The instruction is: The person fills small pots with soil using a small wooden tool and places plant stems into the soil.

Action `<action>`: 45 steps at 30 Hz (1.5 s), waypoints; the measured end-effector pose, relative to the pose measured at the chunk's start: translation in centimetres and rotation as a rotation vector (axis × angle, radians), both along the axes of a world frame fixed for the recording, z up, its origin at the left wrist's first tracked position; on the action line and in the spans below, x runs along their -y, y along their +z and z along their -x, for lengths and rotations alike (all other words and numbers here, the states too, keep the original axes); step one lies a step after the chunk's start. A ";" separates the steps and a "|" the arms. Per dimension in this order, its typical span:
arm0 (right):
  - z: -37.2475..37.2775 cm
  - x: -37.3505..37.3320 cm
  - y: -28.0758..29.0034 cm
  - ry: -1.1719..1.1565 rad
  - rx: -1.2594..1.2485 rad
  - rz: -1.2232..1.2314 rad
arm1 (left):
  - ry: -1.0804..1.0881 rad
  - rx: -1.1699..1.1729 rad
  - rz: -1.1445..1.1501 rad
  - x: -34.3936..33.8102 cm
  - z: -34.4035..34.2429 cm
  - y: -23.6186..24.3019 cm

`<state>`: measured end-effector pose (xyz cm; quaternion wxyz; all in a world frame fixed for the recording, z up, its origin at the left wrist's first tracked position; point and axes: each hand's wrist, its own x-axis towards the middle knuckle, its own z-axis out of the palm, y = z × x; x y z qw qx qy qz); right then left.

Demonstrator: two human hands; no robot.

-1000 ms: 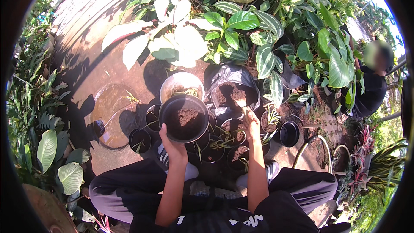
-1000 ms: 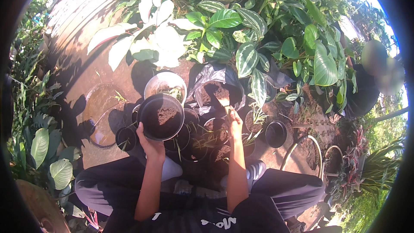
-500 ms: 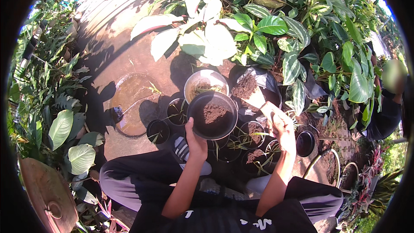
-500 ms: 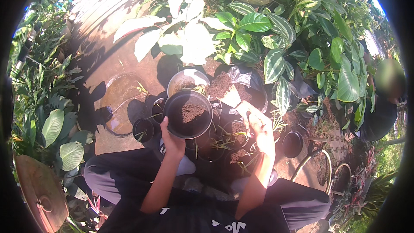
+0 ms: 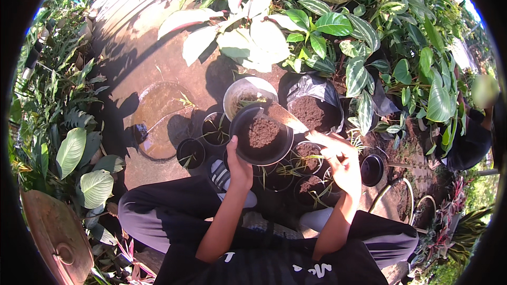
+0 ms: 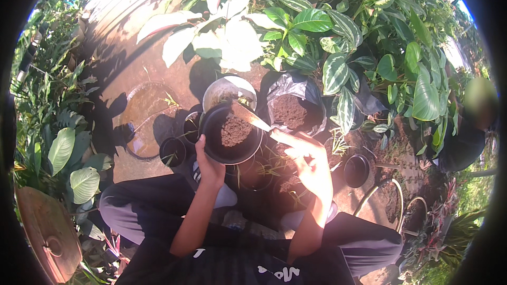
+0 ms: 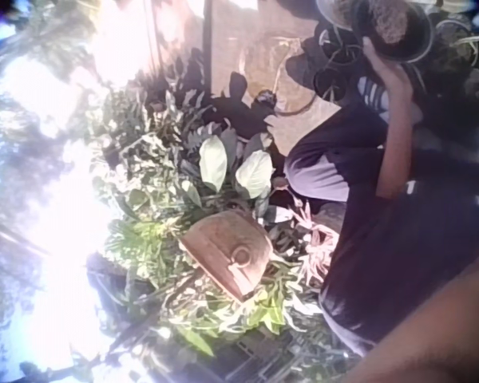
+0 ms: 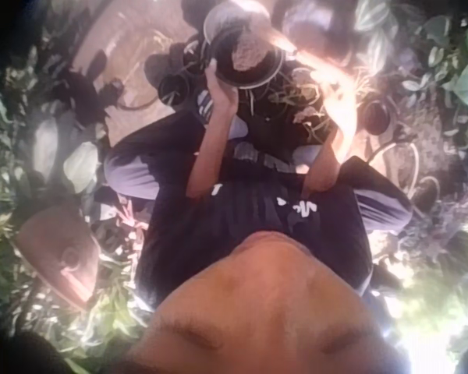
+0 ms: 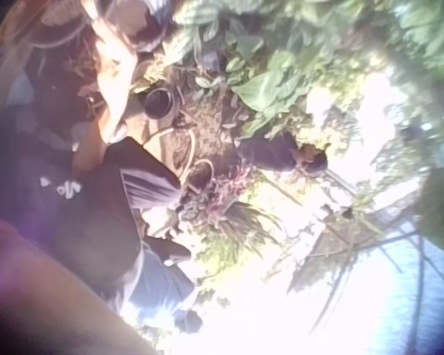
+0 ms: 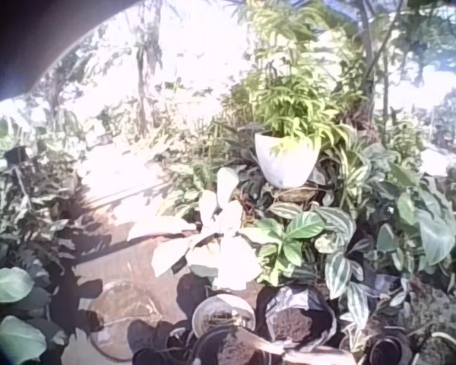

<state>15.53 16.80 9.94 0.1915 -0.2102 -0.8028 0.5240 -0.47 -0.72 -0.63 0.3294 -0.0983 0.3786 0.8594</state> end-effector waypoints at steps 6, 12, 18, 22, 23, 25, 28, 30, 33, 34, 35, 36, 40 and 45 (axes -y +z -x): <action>-0.6 0.8 0.7 -0.079 0.095 0.134 | -0.065 -0.072 0.013 -0.2 -0.3 -0.1; 0.0 0.5 0.1 0.012 0.137 0.363 | -0.188 -0.169 0.037 0.0 -0.6 -1.3; -0.3 0.1 -1.0 0.101 0.123 0.297 | -0.265 -0.209 0.010 -0.2 -0.9 -1.1; -0.2 0.1 -1.1 0.083 0.052 0.240 | -0.271 -0.194 0.041 -0.3 -1.1 -1.0; -0.6 -0.2 -1.2 0.089 0.055 0.248 | -0.272 -0.189 0.041 -0.3 -1.1 -1.2; -1.2 -0.7 -0.7 0.102 0.061 0.261 | -0.273 -0.181 0.039 -0.3 -1.0 -1.8; -1.6 -0.7 -0.2 0.162 0.104 0.347 | -0.328 -0.181 0.034 -0.2 -0.8 -1.8; -1.4 -0.5 -0.4 0.155 0.132 0.367 | -0.344 -0.181 0.053 -0.3 -0.9 -1.9; -0.7 -0.2 -0.7 0.099 0.115 0.302 | -0.354 -0.190 0.063 -0.2 -0.9 -2.2; -0.6 -0.4 -0.7 0.066 0.135 0.254 | -0.353 -0.193 0.063 -0.2 -0.9 -2.2; -0.8 -0.6 -0.6 0.033 0.149 0.294 | -0.345 -0.191 0.058 -0.1 -0.8 -2.1; -1.2 -0.7 -0.3 0.000 0.162 0.334 | -0.335 -0.189 0.053 -0.1 -0.8 -2.0; -2.2 -0.7 0.9 -0.066 0.230 0.344 | -0.303 -0.196 0.066 -0.3 -0.8 -2.4; -2.0 0.3 1.4 -0.014 0.265 0.167 | -0.297 -0.194 0.058 -0.3 -0.8 -2.2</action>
